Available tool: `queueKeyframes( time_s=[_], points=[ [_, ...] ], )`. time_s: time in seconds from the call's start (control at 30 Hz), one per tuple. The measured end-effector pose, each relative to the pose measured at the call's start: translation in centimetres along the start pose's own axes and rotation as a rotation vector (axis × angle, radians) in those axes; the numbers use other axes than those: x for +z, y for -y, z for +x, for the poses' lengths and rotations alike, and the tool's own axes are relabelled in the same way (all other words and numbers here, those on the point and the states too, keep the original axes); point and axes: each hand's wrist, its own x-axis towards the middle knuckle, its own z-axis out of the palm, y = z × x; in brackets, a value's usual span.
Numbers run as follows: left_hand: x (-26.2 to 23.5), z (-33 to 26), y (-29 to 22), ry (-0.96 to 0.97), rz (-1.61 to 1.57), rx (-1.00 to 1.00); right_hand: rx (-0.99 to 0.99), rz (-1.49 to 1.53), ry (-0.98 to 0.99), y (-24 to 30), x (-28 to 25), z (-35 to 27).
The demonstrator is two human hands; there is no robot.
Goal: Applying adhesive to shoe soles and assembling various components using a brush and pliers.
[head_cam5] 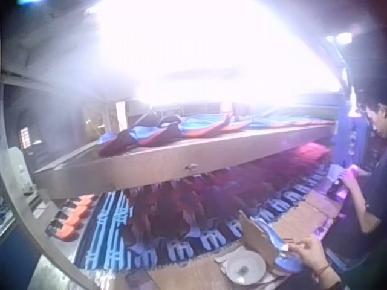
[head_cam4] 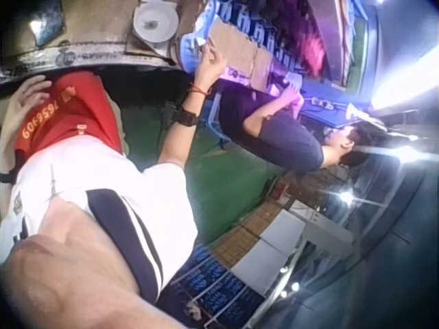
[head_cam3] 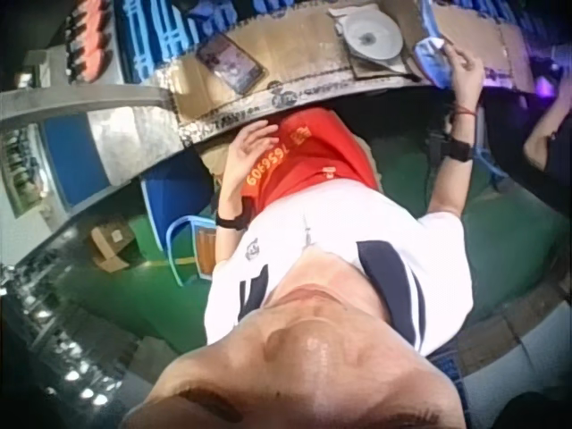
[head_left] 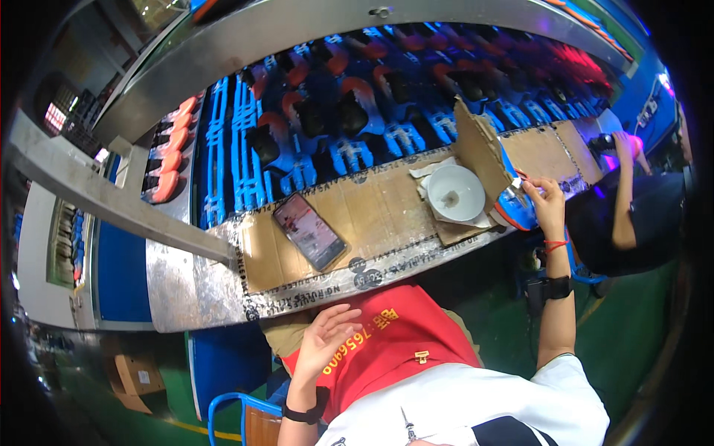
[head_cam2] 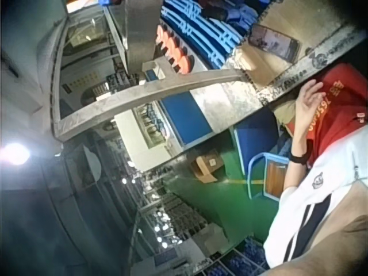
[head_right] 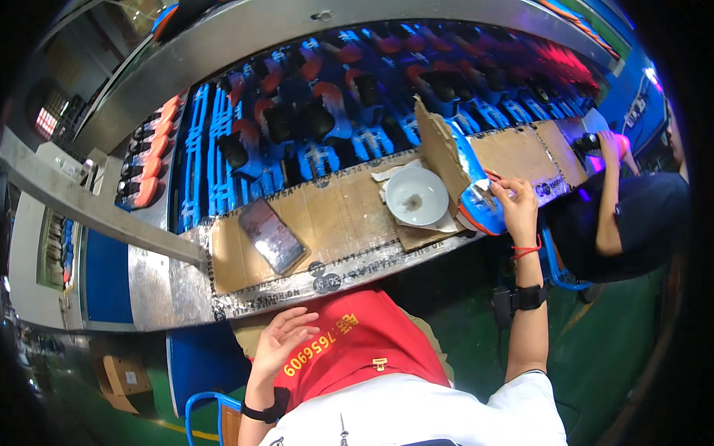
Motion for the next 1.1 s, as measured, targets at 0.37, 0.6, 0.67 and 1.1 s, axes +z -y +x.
queueKeyframes(
  time_s=[0.37,0.6,0.67,1.1],
  points=[
    [-0.3,0.0,2.8,0.038,-0.039,0.025,-0.136,-0.098,0.103,-3.2,0.4,1.4],
    [-0.9,-0.2,3.6,0.006,-0.055,-0.006,-0.108,-0.176,0.157,-2.8,0.3,1.9],
    [-1.0,-0.2,3.9,0.006,-0.071,-0.01,-0.133,-0.138,0.163,-4.5,0.6,2.7],
    [-0.4,0.1,4.1,0.024,-0.057,-0.051,-0.141,-0.122,0.308,0.3,-1.2,2.3]
  ],
)
